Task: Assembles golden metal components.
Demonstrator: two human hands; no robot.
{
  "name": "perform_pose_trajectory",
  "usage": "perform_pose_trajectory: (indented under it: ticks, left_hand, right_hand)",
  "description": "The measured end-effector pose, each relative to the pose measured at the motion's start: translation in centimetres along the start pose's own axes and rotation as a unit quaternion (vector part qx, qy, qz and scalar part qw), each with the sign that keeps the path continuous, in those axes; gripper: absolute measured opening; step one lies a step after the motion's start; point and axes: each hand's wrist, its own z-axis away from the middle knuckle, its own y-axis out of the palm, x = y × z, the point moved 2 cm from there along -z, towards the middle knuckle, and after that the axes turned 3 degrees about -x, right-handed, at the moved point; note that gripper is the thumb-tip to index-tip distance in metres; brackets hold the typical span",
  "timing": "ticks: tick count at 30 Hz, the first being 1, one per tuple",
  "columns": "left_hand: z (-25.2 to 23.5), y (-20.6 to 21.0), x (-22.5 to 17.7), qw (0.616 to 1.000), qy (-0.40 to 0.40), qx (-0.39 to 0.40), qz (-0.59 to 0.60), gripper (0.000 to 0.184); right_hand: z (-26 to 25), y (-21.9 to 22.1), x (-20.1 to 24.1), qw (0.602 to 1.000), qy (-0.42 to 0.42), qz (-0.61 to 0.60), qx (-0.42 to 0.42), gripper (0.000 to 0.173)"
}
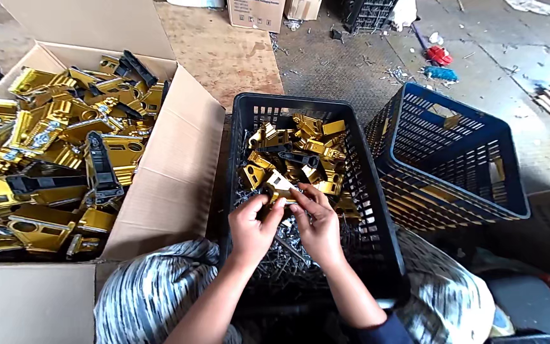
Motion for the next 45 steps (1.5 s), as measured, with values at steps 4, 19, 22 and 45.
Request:
perform_pose_trajectory:
  ticks: [4, 19, 22, 45]
  left_hand:
    - [-0.9, -1.0, -0.3, 0.99, -0.112, 0.048, 0.07, 0.016]
    - [0.3, -0.3, 0.1, 0.894, -0.234, 0.171, 0.342, 0.033]
    - [0.3, -0.2, -0.1, 0.92, -0.199, 0.15, 0.304, 0.032]
    - [0.0, -0.4, 0.6, 0.85, -0.305, 0.372, 0.216, 0.055]
  right_hand:
    - [-0.9, -1.9, -0.5, 0.98, 0.017, -0.166, 0.112, 0.054]
    - [0.6, 1.5, -1.0, 0.79, 0.076, -0.581, 0.177, 0.07]
    - [1.5, 2.6, -0.9, 0.804, 0.079, -0.585, 0.07, 0.05]
    - [1.0, -1.7, -1.3, 0.983, -0.066, -0.034, 0.167, 0.072]
